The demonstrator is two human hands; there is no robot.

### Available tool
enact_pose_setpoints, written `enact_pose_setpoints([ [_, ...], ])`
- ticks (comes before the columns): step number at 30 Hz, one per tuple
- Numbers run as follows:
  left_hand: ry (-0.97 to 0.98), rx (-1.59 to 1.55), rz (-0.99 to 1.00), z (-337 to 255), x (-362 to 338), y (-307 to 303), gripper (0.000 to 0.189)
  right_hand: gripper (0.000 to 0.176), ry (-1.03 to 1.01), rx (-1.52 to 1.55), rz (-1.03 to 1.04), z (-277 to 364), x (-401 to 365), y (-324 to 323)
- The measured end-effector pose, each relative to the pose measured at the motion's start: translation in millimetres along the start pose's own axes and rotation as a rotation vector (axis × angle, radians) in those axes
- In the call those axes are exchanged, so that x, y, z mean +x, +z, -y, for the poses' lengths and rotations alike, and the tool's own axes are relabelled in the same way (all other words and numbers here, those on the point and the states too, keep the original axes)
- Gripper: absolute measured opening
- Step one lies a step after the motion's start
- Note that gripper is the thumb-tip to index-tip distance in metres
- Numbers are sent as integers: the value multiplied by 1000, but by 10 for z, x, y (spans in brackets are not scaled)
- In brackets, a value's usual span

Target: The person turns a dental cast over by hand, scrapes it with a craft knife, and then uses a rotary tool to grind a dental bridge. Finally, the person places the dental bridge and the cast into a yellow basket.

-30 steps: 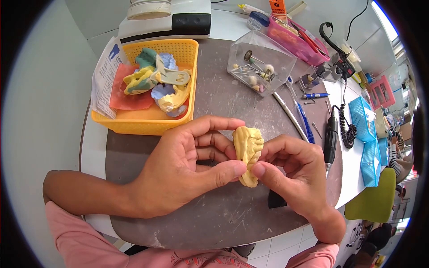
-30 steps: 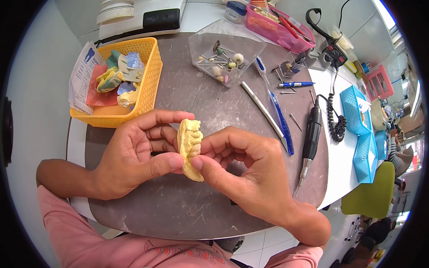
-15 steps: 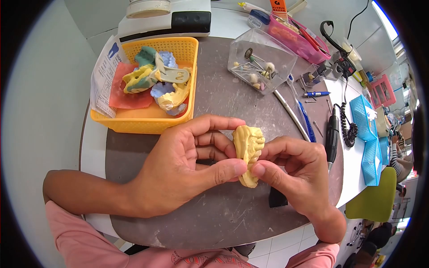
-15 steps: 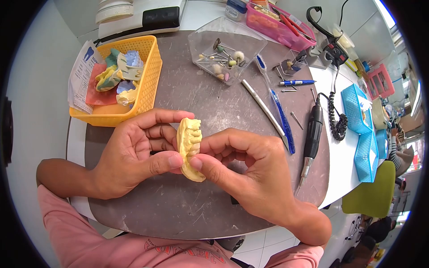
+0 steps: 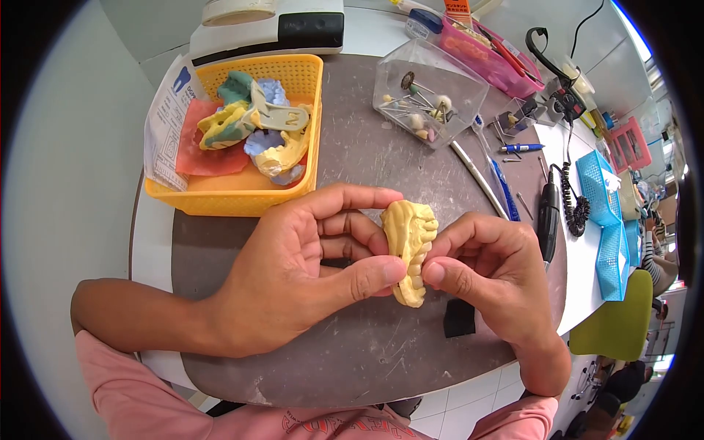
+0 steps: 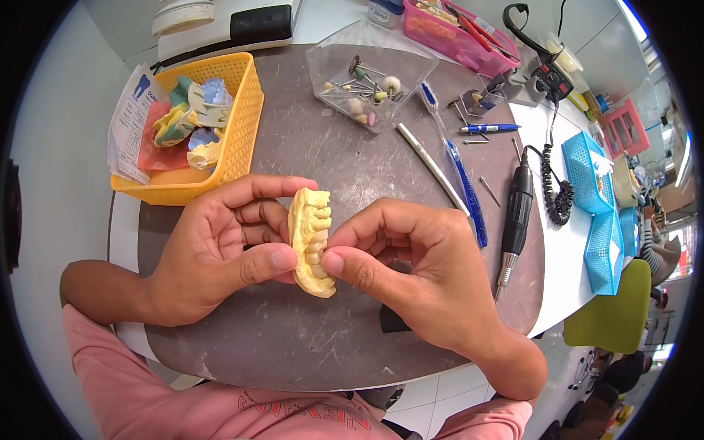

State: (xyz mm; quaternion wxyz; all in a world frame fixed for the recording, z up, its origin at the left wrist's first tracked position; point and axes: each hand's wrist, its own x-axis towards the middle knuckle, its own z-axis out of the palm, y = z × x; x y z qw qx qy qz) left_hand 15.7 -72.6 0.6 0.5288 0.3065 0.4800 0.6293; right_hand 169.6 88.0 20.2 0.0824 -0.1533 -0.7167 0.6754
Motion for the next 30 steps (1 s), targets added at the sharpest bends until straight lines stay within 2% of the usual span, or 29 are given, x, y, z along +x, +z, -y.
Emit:
enact_pose_setpoints([
  [13, 4, 41, -15, 5, -2, 8, 63, 15, 32, 14, 22, -2, 11, 21],
  [30, -35, -5, -33, -47, -11, 57, 54, 17, 84, 39, 66, 21, 12, 20],
])
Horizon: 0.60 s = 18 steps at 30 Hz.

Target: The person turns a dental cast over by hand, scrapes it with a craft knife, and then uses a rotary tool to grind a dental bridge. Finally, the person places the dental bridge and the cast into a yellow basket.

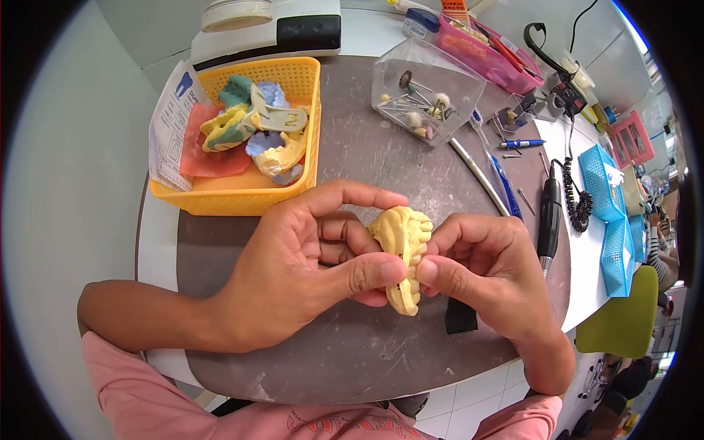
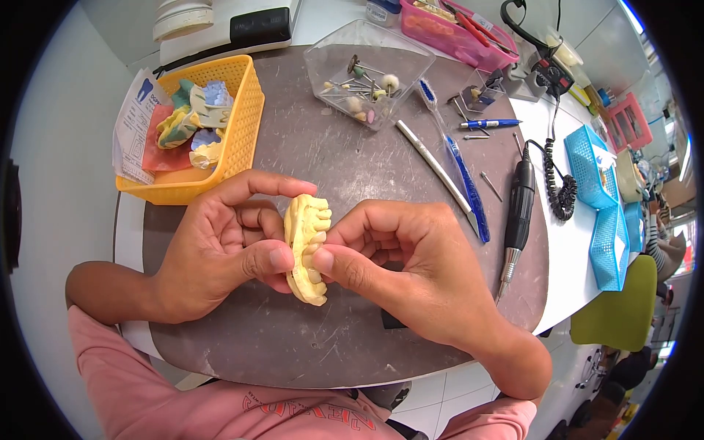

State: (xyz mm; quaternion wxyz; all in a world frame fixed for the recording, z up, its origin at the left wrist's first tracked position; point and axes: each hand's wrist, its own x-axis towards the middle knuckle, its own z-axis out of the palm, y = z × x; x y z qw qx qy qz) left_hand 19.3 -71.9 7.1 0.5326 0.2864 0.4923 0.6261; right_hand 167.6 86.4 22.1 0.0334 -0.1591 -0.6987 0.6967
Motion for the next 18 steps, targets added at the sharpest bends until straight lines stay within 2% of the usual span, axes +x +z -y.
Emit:
enact_pose_setpoints([
  [4, -11, 1, 13, -6, -13, -9, 53, 18, -27, 3, 5, -21, -2, -8],
  [9, 66, 25, 9, 32, -1, 4, 53, 18, -105, -76, -24, -22, -2, -1],
  [18, -15, 32, -11, -20, -22, -11, 52, 18, -15, -20, -3, -18, 8, 8],
])
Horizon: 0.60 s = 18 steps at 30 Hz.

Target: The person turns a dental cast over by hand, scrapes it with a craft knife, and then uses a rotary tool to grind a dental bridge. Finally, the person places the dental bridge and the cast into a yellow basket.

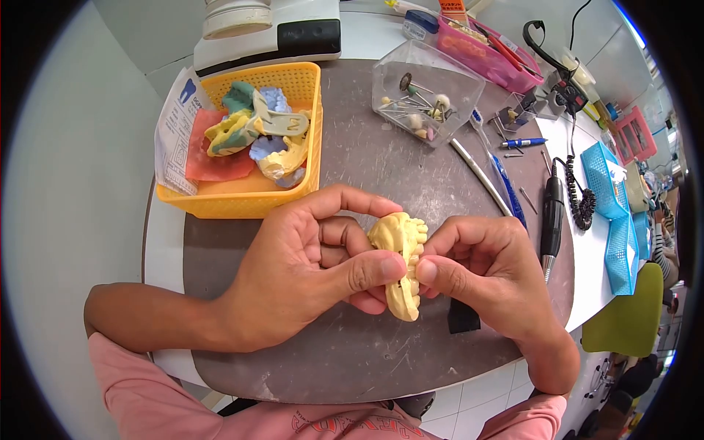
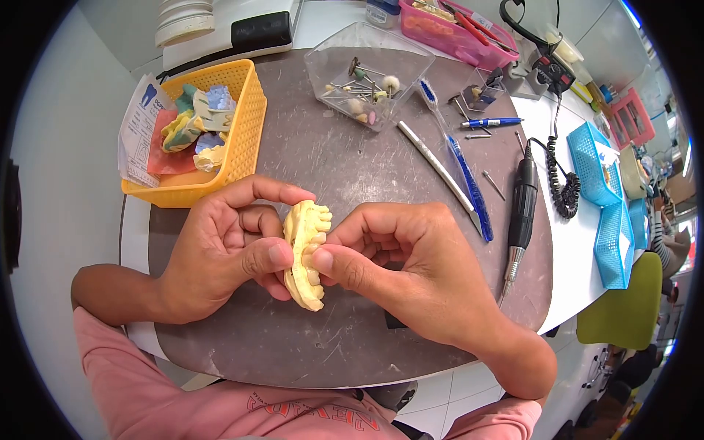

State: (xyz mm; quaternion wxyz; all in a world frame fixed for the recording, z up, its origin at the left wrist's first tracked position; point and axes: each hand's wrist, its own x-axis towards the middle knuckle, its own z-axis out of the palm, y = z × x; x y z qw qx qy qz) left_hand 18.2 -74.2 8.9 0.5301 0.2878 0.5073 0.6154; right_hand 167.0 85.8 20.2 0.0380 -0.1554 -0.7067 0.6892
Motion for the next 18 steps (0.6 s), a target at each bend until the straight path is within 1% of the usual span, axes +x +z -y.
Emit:
enact_pose_setpoints([
  [6, -7, -14, -3, 4, 0, 5, 52, 18, 2, 18, -11, -1, -2, 13],
  [7, -5, -11, -1, 15, 1, 11, 52, 18, -43, 4, -16, -24, -1, 8],
  [8, 40, -4, 1, 31, 4, 19, 53, 18, -90, -11, -21, -37, -1, 3],
  [12, 176, 65, 46, 81, 8, -8, 57, 18, -137, -35, -29, -28, -14, -9],
  [14, 169, 72, 39, 64, -11, -4, 58, 18, -174, -100, -25, -16, -19, -12],
  [18, 177, 84, 32, 71, -13, -6, 59, 18, -173, -98, -21, -21, -19, -15],
])
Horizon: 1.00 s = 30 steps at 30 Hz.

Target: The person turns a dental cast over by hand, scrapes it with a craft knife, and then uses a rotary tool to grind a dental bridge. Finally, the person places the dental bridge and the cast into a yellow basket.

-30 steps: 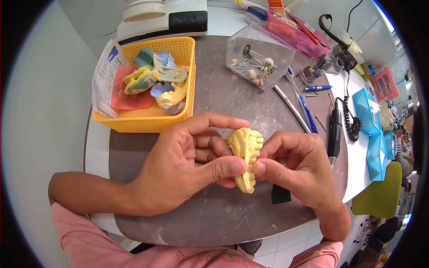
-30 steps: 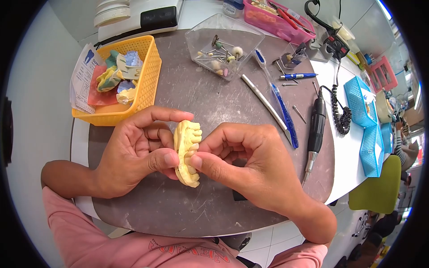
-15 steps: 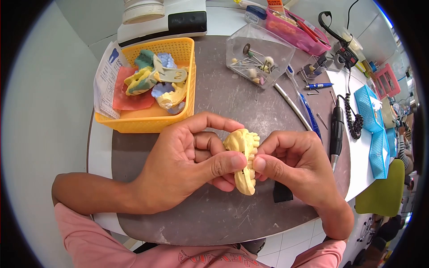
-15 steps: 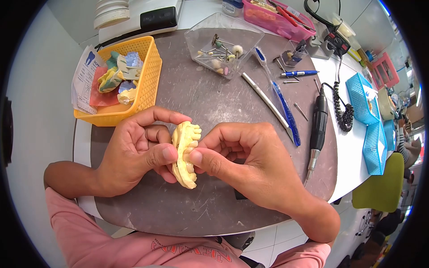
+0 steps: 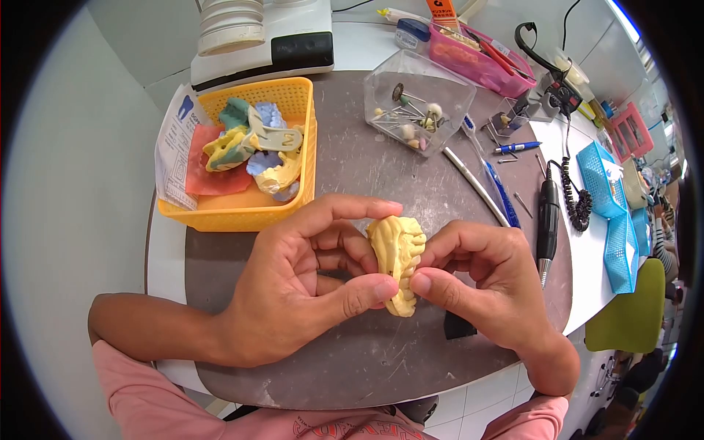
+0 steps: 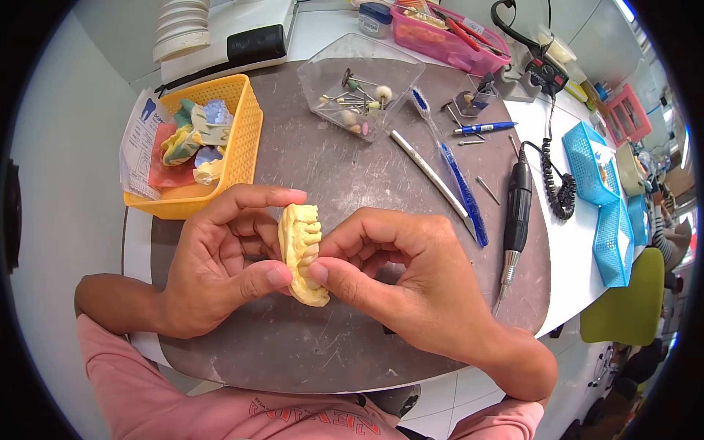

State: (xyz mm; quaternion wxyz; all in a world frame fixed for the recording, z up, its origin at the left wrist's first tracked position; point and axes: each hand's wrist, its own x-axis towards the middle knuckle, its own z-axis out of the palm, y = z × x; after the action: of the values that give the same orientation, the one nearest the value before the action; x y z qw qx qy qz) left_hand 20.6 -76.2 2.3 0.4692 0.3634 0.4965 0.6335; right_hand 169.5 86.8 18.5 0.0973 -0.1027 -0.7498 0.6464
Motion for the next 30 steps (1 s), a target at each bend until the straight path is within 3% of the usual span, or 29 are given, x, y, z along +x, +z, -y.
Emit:
enact_pose_setpoints([
  [30, 5, 53, -1, 7, -4, -4, 61, 15, -4, -39, -26, 23, -20, 21],
])
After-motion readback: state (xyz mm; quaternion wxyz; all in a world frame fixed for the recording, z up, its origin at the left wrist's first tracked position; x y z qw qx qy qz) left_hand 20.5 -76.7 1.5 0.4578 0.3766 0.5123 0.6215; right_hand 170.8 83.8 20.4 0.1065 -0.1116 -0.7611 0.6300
